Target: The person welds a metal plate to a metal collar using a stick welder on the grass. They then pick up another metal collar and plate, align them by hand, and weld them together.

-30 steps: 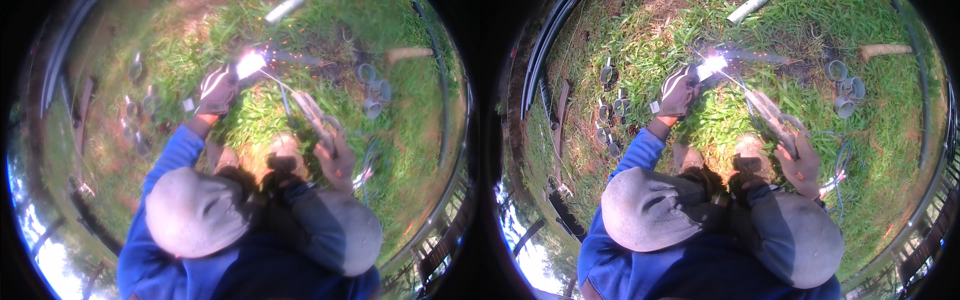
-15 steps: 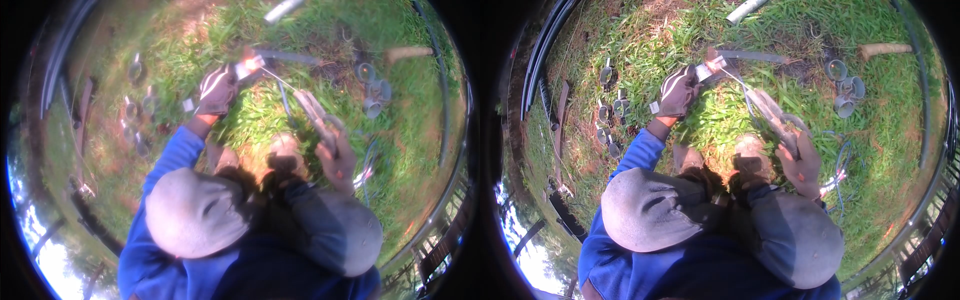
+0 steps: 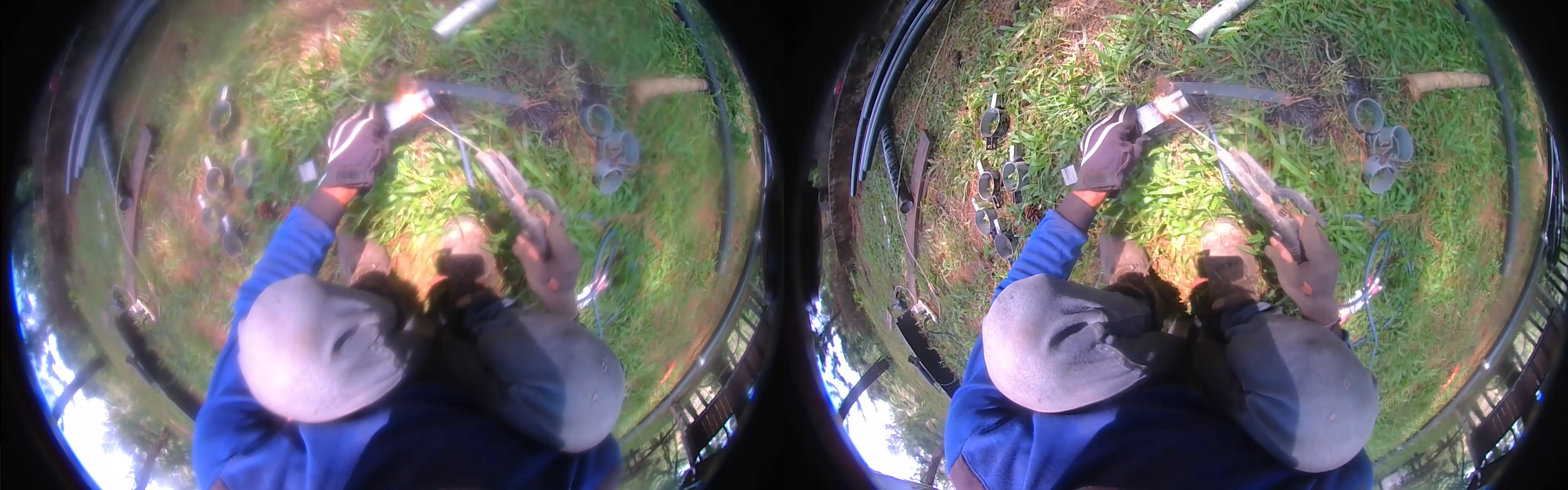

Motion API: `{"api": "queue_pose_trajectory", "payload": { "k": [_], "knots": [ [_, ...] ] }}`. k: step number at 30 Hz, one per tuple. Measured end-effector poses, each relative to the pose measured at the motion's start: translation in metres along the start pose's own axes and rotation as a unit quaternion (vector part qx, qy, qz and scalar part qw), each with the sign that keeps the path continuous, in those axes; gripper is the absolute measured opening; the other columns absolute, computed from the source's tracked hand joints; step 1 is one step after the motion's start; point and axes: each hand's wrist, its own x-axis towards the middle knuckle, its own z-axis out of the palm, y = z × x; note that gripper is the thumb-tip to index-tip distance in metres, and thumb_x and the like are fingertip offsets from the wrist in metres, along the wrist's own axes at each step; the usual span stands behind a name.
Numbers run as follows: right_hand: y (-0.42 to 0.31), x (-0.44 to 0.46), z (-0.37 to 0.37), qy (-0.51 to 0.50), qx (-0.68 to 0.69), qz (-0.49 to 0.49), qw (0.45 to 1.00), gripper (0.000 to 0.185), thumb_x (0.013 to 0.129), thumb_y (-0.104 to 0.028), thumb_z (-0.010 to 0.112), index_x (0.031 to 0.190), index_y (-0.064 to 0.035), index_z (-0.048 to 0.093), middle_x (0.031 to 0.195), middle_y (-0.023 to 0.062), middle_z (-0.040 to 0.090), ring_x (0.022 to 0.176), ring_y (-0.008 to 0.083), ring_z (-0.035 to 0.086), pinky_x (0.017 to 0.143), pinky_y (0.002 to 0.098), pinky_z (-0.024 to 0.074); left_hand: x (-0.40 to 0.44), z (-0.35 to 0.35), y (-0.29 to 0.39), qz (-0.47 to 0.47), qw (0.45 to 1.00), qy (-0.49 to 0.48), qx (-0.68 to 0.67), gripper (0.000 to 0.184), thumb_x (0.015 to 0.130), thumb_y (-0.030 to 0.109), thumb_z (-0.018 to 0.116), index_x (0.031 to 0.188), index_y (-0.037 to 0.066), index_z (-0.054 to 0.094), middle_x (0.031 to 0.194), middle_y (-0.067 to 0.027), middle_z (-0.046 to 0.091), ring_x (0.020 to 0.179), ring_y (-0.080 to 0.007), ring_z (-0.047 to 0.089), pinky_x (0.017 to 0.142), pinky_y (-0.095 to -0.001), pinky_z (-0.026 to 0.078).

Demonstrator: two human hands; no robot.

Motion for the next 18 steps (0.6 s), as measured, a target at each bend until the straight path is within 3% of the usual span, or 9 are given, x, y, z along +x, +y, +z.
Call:
{"api": "queue_pose_trajectory", "payload": {
  "k": [2, 3, 5, 8, 11, 14, 17, 18],
  "knots": [
    [0.009, -0.001, 0.003, 0.009, 0.002, -0.038, 0.999, 0.065, 0.089, -0.002, 0.1, 0.147, 0.0062, 0.071, 0.127, 0.024, 0.083, 0.105, 0.0326, 0.086, 0.09, 0.0389, 0.0677, -0.003, -0.007, 0.017, 0.007, 0.997, -0.03, 0.076, 0.039, 0.127, 0.036, 0.057, 0.146, 0.013, 0.082, 0.114, -0.0049, 0.089, 0.071, -0.0108, 0.073, 0.064, -0.0274, 0.065],
    [0.013, 0.002, 0.005, -0.012, 0.06, -0.078, 0.995, 0.051, 0.096, 0.011, 0.086, 0.143, 0.0105, 0.067, 0.147, 0.0237, 0.073, 0.094, 0.0184, 0.07, 0.077, 0.0316, 0.0594, -0.011, -0.013, 0.033, 0.075, 0.996, -0.003, 0.04, 0.044, 0.127, 0.037, 0.056, 0.162, 0.015, 0.07, 0.105, -0.0041, 0.086, 0.066, -0.0115, 0.071, 0.058, -0.0288, 0.063],
    [0.013, 0.003, 0.006, -0.033, 0.117, -0.117, 0.986, 0.039, 0.103, 0.024, 0.072, 0.139, 0.0148, 0.062, 0.167, 0.0235, 0.063, 0.082, 0.0042, 0.054, 0.063, 0.0242, 0.0511, -0.014, -0.02, 0.046, 0.142, 0.99, 0.025, 0.004, 0.055, 0.127, 0.038, 0.055, 0.177, 0.016, 0.057, 0.097, -0.0033, 0.083, 0.061, -0.0121, 0.068, 0.053, -0.0303, 0.061],
    [0.007, 0.004, 0.002, -0.028, 0.036, -0.011, 0.999, 0.056, 0.093, 0.007, 0.091, 0.144, 0.0085, 0.068, 0.142, 0.0238, 0.075, 0.097, 0.0222, 0.073, 0.08, 0.0337, 0.0609, -0.008, -0.021, 0.037, 0.294, 0.936, 0.138, 0.138, 0.063, 0.127, 0.037, 0.056, 0.186, 0.017, 0.044, 0.086, -0.0055, 0.076, 0.055, -0.0131, 0.063, 0.047, -0.0334, 0.057],
    [0.001, 0.004, -0.001, -0.024, -0.019, 0.061, 0.998, 0.07, 0.086, -0.005, 0.103, 0.148, 0.0043, 0.072, 0.126, 0.0239, 0.083, 0.106, 0.0341, 0.086, 0.091, 0.0401, 0.0674, -0.008, -0.017, 0.035, 0.22, 0.952, 0.111, 0.182, 0.058, 0.127, 0.04, 0.057, 0.179, 0.016, 0.053, 0.082, -0.007, 0.073, 0.052, -0.0144, 0.061, 0.047, -0.0336, 0.056],
    [-0.003, 0.005, -0.001, -0.021, -0.005, 0.075, 0.997, 0.068, 0.087, -0.007, 0.103, 0.147, 0.0041, 0.073, 0.126, 0.0236, 0.082, 0.106, 0.0341, 0.085, 0.091, 0.0405, 0.0672, -0.004, -0.007, 0.022, 0.167, 0.968, 0.105, 0.154, 0.049, 0.126, 0.042, 0.059, 0.165, 0.014, 0.07, 0.079, -0.0072, 0.073, 0.052, -0.0153, 0.061, 0.053, -0.034, 0.059],
    [-0.005, 0.005, -0.002, -0.027, -0.026, 0.073, 0.997, 0.067, 0.089, -0.009, 0.103, 0.147, 0.0038, 0.073, 0.125, 0.0234, 0.082, 0.106, 0.0343, 0.085, 0.091, 0.0404, 0.0669, 0.005, 0.006, -0.012, 0.159, 0.98, 0.067, 0.098, 0.042, 0.124, 0.037, 0.062, 0.156, 0.012, 0.074, 0.078, -0.0069, 0.072, 0.056, -0.0179, 0.065, 0.057, -0.0384, 0.062],
    [-0.006, 0.005, -0.001, -0.024, -0.023, 0.072, 0.997, 0.067, 0.088, -0.009, 0.103, 0.148, 0.0034, 0.073, 0.125, 0.0233, 0.082, 0.106, 0.0344, 0.085, 0.091, 0.0406, 0.067, 0.008, 0.013, -0.028, 0.091, 0.995, 0.031, 0.023, 0.04, 0.122, 0.032, 0.065, 0.154, 0.009, 0.074, 0.086, -0.0074, 0.075, 0.069, -0.0215, 0.07, 0.069, -0.04, 0.064]
  ]
}}
